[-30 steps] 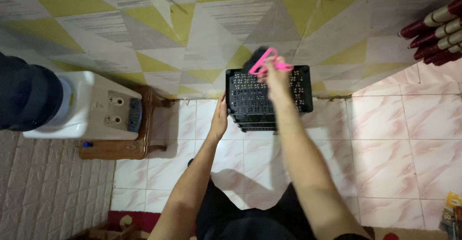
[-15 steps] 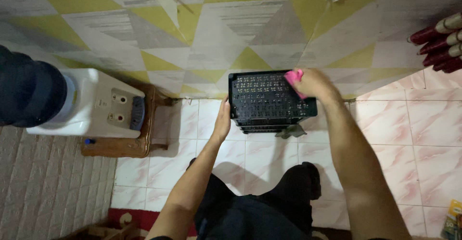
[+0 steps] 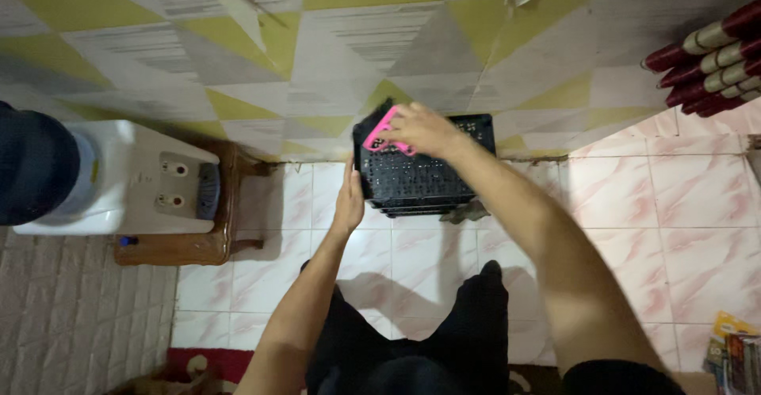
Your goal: The person cleans a black plastic tray on a three-tier stand using a pink brush and a green cloth. They sweep debris off the top tray, wipe it with the cloth, and then remove the tray to continue wiping it while sitting on the floor.
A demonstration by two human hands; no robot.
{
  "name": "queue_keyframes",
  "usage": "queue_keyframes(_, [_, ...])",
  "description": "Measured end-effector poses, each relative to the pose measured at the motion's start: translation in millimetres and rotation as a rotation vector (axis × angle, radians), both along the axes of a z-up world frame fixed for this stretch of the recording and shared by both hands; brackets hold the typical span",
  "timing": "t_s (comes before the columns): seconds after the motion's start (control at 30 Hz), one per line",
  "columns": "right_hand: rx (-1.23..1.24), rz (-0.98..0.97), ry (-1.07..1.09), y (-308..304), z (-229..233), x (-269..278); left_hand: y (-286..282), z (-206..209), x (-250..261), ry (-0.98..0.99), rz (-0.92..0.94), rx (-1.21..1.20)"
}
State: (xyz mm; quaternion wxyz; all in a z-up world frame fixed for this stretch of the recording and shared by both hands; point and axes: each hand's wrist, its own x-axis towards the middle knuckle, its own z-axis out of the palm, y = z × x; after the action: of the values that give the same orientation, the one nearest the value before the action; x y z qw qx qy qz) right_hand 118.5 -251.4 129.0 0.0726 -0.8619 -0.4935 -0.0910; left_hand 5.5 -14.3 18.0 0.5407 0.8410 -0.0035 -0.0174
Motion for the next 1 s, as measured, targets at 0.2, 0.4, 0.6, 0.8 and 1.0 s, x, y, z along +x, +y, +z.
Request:
queue_keyframes(0.2, [-0.212, 0.002, 0.044, -140, 14, 6, -7, -7, 3, -0.136, 0.06, -0.099])
queue_keyframes(0.4, [-0.386, -0.295, 0.351, -199, 23, -46, -16, -5, -1, -0.048, 0.207, -0.076])
queue_keyframes(0.6, [0.535, -0.812, 1.205, -237, 23, -128, -14, -10, -1, -0.057, 0.17, -0.047])
queue_keyframes(0.8, [0.743, -0.878, 0.344, -157, 7, -92, -5, -25, 4, -0.121, 0.087, -0.06])
queue_keyframes(1.0, [0.334, -0.813, 0.481, 10, -22, -48, -6, -22, 4, -0.082, 0.045, -0.187])
